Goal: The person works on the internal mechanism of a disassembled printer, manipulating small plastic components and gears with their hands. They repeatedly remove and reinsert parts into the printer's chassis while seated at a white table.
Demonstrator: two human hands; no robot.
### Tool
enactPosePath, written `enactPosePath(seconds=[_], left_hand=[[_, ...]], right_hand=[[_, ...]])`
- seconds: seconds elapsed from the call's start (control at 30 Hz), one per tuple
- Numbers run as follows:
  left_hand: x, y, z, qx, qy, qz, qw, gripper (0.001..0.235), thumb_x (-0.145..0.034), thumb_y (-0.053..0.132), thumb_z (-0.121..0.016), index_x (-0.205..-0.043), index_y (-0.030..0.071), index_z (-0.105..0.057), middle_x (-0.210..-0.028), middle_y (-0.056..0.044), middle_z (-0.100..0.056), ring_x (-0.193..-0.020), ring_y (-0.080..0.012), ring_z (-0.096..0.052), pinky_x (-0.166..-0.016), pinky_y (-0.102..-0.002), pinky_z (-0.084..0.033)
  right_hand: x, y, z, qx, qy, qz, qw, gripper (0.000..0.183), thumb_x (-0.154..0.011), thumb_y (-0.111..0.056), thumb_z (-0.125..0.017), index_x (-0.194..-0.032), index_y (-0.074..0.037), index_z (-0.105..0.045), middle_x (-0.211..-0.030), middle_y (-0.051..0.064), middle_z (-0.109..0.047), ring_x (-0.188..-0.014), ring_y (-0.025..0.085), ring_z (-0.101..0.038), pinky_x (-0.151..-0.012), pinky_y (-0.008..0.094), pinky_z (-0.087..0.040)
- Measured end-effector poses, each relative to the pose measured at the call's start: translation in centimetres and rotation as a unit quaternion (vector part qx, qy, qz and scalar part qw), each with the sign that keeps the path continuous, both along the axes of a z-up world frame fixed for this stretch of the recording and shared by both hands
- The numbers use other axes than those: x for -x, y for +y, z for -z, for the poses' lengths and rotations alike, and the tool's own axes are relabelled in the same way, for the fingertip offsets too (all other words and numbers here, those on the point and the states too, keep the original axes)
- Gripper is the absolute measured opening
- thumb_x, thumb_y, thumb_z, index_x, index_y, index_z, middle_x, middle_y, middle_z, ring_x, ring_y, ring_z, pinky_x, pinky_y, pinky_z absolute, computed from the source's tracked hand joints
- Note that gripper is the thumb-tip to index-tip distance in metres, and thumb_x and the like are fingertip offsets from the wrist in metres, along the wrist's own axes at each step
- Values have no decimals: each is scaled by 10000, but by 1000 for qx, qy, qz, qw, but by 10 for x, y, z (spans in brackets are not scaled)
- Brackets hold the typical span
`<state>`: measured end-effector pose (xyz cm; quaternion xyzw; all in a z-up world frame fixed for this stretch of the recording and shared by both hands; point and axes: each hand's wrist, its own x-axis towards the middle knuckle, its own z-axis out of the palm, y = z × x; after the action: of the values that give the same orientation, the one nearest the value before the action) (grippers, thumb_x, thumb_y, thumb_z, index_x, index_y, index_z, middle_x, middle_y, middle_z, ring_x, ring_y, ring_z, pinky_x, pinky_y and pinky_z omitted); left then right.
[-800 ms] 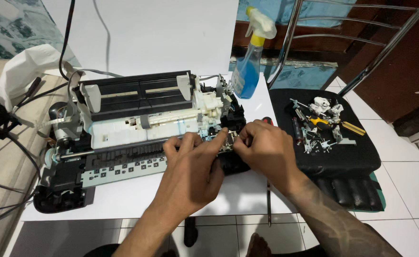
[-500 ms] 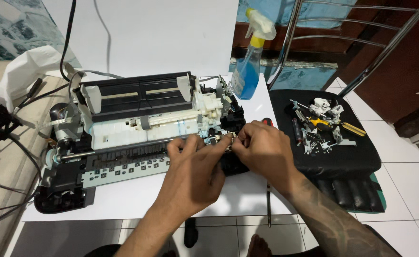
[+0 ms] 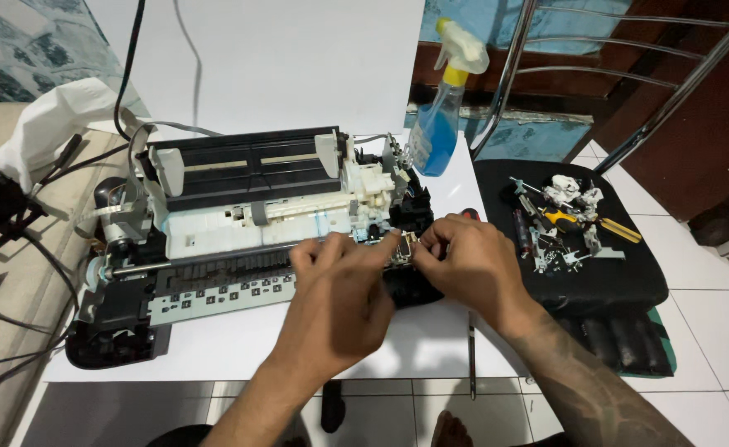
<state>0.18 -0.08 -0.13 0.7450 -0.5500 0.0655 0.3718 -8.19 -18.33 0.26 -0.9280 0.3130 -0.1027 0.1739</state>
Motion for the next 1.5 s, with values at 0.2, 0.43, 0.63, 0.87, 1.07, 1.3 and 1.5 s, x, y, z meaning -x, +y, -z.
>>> enactPosePath(seconds=[0.2, 0.43, 0.63, 0.87, 1.07, 1.3, 1.5], left_hand=[[-12, 9, -2, 85, -33, -62, 994, 549, -797, 66, -599, -1345, 70, -610, -940, -15, -665, -969, -252, -528, -888, -438, -274], [-18, 14, 0, 105, -33, -72, 991, 517, -844, 50, -615, -1360, 46, -592, -921, -22, -651, -945, -251, -520, -907, -442, -269], [-16, 11, -2, 103, -27, -73, 992, 518, -805, 40, -614, -1322, 66, -618, -873, -2, -650, -923, -243, -529, -906, -444, -279], [-19, 16, -2, 108, -36, -80, 990, 484, -844, 71, -626, -1327, 53, -613, -905, -15, -648, -959, -248, -531, -935, -458, -274], [-21, 20, -3, 120, -26, -81, 989, 493, -841, 68, -645, -1333, 49, -620, -882, -21, -644, -932, -243, -526, -903, -436, -270], [-19, 18, -4, 115, -40, -88, 989, 432, -846, 75, -648, -1277, 61, -639, -850, -5, -645, -923, -244, -521, -893, -443, -278], [-21, 16, 0, 103, -44, -91, 990, 444, -853, 87, -661, -1295, 49, -641, -856, -6, -658, -917, -240, -517, -902, -448, -281]], right_hand=[[-1, 4, 17, 78, -60, -5, 995, 209, -832, -335, -651, -679, -200, -605, -709, -38, -673, -709, 262, -639, -630, 458, -460], [-2, 5, 17, 37, -22, 11, 999, 289, -894, -389, -632, -691, -193, -569, -753, -45, -670, -704, 250, -595, -639, 452, -425], [-6, 0, 35, 113, -86, -4, 990, 269, -869, -359, -645, -673, -189, -574, -724, -25, -656, -680, 271, -612, -613, 464, -429], [-5, -3, 19, 73, -25, 10, 997, 277, -884, -380, -612, -702, -171, -616, -800, 7, -698, -770, 320, -634, -652, 509, -438], [-5, 3, 30, 90, -60, 8, 994, 256, -872, -357, -634, -687, -187, -585, -775, -22, -681, -722, 310, -617, -624, 498, -429], [-3, 5, 23, 74, -36, 9, 997, 258, -897, -354, -636, -700, -196, -582, -753, -40, -666, -729, 266, -612, -643, 456, -436], [1, 1, 18, 61, -50, -19, 997, 295, -901, -328, -666, -666, -179, -568, -692, -46, -647, -635, 221, -547, -615, 426, -432]])
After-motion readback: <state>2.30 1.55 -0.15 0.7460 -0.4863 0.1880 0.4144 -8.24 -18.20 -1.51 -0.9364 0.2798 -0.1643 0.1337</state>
